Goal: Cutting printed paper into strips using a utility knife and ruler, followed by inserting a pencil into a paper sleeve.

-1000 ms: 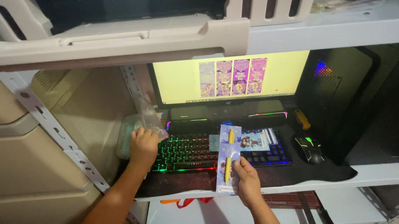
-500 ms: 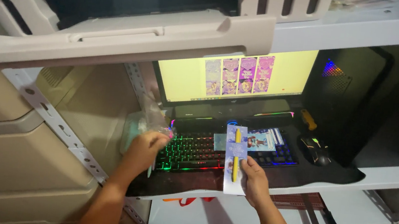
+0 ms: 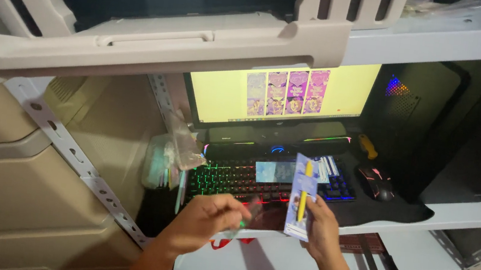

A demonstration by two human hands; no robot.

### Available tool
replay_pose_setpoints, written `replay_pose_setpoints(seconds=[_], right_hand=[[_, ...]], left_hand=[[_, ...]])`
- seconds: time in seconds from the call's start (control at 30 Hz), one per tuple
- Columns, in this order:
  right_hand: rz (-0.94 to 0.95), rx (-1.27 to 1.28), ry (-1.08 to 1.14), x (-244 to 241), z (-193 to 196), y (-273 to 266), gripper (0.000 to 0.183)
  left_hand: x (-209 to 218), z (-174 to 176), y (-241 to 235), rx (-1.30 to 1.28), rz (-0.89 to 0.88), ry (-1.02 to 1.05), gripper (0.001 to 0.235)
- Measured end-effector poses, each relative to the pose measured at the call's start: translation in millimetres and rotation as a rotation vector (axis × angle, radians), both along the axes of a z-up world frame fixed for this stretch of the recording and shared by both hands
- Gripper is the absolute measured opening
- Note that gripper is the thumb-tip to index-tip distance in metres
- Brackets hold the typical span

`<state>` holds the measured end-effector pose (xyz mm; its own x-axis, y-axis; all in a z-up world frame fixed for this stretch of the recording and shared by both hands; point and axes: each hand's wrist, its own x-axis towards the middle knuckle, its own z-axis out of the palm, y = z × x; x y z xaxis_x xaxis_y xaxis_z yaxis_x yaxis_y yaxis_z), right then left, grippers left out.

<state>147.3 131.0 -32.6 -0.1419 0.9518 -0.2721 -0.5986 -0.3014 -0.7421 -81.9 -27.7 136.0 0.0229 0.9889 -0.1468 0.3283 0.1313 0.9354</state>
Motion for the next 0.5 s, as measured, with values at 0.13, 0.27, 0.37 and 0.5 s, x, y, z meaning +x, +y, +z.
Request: replay_pose_setpoints(seconds=[0.13, 0.27, 0.37, 0.5], right_hand=[[0.035, 0.096, 0.081, 22, 8, -7, 0.025], [-0.041, 0.141, 0.094, 35, 34, -26, 0.011], [-0.080, 0.119, -0.049, 41, 48, -35, 0.008], [-0.138, 0.147, -0.089, 47, 48, -35, 0.009]], left_hand=[[6, 16, -9, 0.100, -0.242, -0.167, 0.009], [17, 17, -1, 0.192, -0.024, 0.170, 0.015], [17, 16, 4, 0.310, -0.006, 0.249, 0.020], [12, 8, 15, 0.419, 0.029, 0.309, 0.023]])
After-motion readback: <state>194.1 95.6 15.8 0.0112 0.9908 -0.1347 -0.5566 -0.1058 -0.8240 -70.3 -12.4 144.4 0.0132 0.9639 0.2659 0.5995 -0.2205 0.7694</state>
